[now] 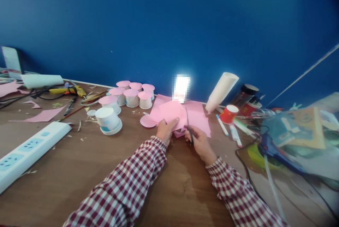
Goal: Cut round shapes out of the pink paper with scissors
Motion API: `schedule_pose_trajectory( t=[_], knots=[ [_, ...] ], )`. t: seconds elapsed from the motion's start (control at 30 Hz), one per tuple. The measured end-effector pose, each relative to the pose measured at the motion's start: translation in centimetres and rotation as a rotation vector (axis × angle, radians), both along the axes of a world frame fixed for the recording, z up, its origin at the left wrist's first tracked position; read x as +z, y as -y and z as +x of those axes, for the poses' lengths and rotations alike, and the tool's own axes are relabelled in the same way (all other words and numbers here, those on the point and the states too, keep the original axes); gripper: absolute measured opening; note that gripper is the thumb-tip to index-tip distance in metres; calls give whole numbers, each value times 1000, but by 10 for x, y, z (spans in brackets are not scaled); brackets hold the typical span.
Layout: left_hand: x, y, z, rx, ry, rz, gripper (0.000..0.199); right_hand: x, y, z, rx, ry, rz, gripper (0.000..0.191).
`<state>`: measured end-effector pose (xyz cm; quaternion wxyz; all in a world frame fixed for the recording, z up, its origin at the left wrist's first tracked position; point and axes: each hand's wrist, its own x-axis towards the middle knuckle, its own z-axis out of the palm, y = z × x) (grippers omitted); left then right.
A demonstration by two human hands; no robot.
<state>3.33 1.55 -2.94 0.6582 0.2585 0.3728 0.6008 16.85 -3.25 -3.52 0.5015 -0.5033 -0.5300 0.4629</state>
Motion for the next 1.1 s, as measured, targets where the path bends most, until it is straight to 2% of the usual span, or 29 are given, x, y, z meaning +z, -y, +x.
schedule_pose_trajectory(
  t=[0.73,1.1],
  knots=[
    [0,0,-1,-9,50,34,41,0,0,1,-7,9,-3,47],
    [-1,-2,0,67,66,-8,42,-6,-2,4,35,20,24,43]
  ],
)
